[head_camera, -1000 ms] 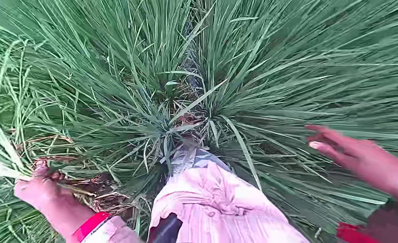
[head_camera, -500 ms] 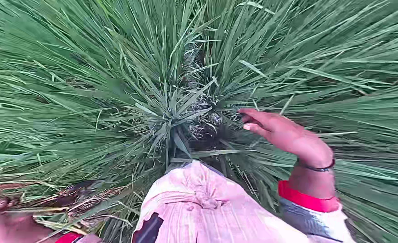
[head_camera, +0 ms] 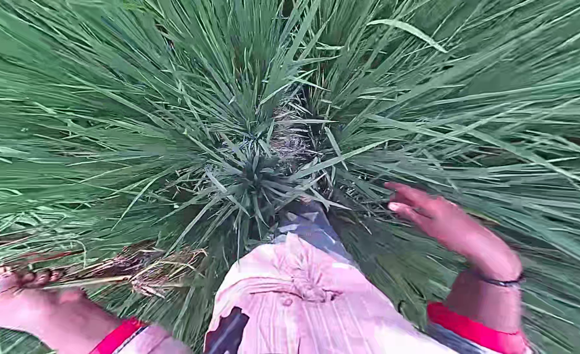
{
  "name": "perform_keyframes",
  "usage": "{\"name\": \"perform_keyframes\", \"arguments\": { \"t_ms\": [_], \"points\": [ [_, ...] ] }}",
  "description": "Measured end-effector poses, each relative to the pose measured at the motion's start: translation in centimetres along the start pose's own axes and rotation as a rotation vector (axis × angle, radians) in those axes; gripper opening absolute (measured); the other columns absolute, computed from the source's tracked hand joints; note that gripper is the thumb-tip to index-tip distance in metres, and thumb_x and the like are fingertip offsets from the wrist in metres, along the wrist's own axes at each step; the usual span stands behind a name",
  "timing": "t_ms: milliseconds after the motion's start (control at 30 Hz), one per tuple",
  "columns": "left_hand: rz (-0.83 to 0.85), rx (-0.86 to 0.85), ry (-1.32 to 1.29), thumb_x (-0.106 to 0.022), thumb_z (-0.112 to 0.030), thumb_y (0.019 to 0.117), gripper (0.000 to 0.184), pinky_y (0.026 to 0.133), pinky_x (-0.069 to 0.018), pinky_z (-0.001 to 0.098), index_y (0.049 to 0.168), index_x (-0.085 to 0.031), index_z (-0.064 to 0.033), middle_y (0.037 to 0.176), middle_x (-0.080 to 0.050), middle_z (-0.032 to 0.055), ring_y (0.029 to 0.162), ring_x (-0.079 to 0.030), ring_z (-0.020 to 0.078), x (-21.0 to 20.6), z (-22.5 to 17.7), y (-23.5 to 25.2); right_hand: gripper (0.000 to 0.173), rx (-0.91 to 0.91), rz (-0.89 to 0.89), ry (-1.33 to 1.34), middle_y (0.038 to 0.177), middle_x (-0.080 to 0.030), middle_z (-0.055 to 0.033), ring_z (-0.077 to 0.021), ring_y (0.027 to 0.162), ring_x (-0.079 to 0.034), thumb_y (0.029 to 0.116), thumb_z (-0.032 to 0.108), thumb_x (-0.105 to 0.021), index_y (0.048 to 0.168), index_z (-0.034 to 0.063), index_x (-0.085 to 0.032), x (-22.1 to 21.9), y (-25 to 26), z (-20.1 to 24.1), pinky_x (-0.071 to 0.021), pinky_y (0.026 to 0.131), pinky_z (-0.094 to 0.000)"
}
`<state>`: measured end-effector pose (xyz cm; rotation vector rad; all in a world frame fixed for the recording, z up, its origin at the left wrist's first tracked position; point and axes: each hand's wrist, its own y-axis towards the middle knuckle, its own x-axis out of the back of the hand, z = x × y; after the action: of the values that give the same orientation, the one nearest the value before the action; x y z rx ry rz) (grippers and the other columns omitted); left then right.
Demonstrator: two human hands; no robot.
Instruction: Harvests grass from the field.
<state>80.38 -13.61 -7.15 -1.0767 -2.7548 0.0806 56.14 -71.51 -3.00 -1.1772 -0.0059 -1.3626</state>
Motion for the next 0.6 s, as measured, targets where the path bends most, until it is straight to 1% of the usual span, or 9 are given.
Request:
{"name": "perform_keyframes", "arguments": {
  "t_ms": [67, 167, 267, 333, 400, 433, 467, 533, 600],
  "points": [
    [-0.014, 0.01, -0.002, -0.041, -0.013, 0.1092, 0.021, 0.042, -0.0392, 0.0154, 0.089, -0.048, -0.0152, 0.055, -0.041, -0.0097, 0.042, -0.04, 0.0003, -0.5, -0.2, -0.3, 0.043, 0.033, -0.002, -0.026, 0.122, -0.069, -0.0242, -0.0409, 0.111, -0.067, 0.108, 0.023, -0.051, 0.146, 0.0025, -0.054, 0.6, 1.5, -0.1, -0.0482, 0.097, -0.0633],
    [0.011, 0.012, -0.002, -0.04, -0.013, 0.1088, 0.019, 0.043, -0.0391, 0.0162, 0.091, -0.048, -0.0151, 0.057, -0.042, -0.0092, 0.043, -0.041, 0.001, -0.3, 0.1, -0.2, 0.045, 0.049, 0.015, -0.054, 0.123, -0.069, -0.0233, -0.0402, 0.113, -0.067, 0.1082, 0.025, -0.05, 0.146, 0.0025, -0.053, 1.9, 3.5, 0.0, -0.0483, 0.099, -0.0632],
    [-0.098, 0.022, 0.054, -0.037, -0.01, 0.1099, 0.022, 0.041, -0.0371, 0.0138, 0.09, -0.045, -0.0124, 0.055, -0.038, -0.0091, 0.04, -0.038, -0.0007, -3.9, -2.0, -4.4, 0.045, 0.05, 0.046, -0.063, 0.123, -0.069, -0.0233, -0.0403, 0.112, -0.068, 0.1084, 0.025, -0.051, 0.148, 0.003, -0.052, 3.4, 5.2, 0.1, -0.0482, 0.098, -0.0631],
    [-0.067, 0.021, 0.074, -0.036, -0.01, 0.11, 0.021, 0.043, -0.0392, 0.0144, 0.091, -0.046, -0.0128, 0.055, -0.04, -0.0097, 0.042, -0.04, -0.001, -4.3, -1.6, -4.7, 0.044, 0.046, 0.066, -0.069, 0.122, -0.07, -0.0221, -0.0401, 0.111, -0.068, 0.1085, 0.026, -0.05, 0.148, 0.0046, -0.053, 4.5, 6.3, -0.5, -0.0482, 0.097, -0.0633],
    [-0.069, 0.017, 0.08, -0.036, -0.011, 0.1104, 0.023, 0.042, -0.0388, 0.014, 0.09, -0.046, -0.0135, 0.055, -0.04, -0.0104, 0.042, -0.04, -0.0015, -5.3, -1.4, -5.4, 0.044, 0.051, 0.082, -0.08, 0.121, -0.07, -0.0234, -0.0418, 0.111, -0.068, 0.1084, 0.026, -0.051, 0.146, 0.0034, -0.054, 5.6, 7.2, -1.6, -0.048, 0.097, -0.0651],
    [-0.071, 0.016, 0.08, -0.036, -0.012, 0.1107, 0.023, 0.043, -0.0389, 0.0142, 0.09, -0.046, -0.0135, 0.056, -0.041, -0.0102, 0.042, -0.04, -0.0012, -5.8, -1.2, -5.6, 0.043, 0.049, 0.092, -0.087, 0.12, -0.07, -0.0241, -0.0425, 0.11, -0.068, 0.1084, 0.025, -0.051, 0.145, 0.003, -0.054, 6.3, 7.6, -2.0, -0.048, 0.096, -0.0656],
    [-0.072, 0.009, 0.079, -0.036, -0.012, 0.1106, 0.022, 0.043, -0.0393, 0.0145, 0.091, -0.046, -0.0133, 0.056, -0.041, -0.0099, 0.042, -0.041, -0.001, -6.2, -1.0, -5.7, 0.041, 0.037, 0.104, -0.092, 0.116, -0.07, -0.0254, -0.0436, 0.107, -0.068, 0.1085, 0.024, -0.051, 0.143, 0.0028, -0.056, 7.2, 8.1, -2.3, -0.0478, 0.093, -0.0666],
    [-0.073, -0.008, 0.083, -0.037, -0.012, 0.1103, 0.021, 0.044, -0.04, 0.0152, 0.092, -0.047, -0.0131, 0.056, -0.042, -0.0095, 0.043, -0.042, -0.0004, -7.1, -0.6, -6.3, 0.035, 0.027, 0.128, -0.101, 0.106, -0.07, -0.0257, -0.0432, 0.096, -0.068, 0.1082, 0.022, -0.052, 0.136, 0.0015, -0.061, 8.9, 9.4, -3.2, -0.0484, 0.086, -0.0655],
    [-0.102, 0.001, 0.089, -0.037, -0.012, 0.1105, 0.022, 0.043, -0.0391, 0.0145, 0.091, -0.046, -0.0136, 0.056, -0.041, -0.0095, 0.042, -0.04, -0.0007, -8.8, -1.0, -7.9, 0.034, 0.013, 0.142, -0.11, 0.101, -0.069, -0.0266, -0.0436, 0.092, -0.067, 0.1084, 0.022, -0.052, 0.131, -0.0001, -0.063, 10.7, 11.2, -4.2, -0.0484, 0.083, -0.0653]
  ]
}}
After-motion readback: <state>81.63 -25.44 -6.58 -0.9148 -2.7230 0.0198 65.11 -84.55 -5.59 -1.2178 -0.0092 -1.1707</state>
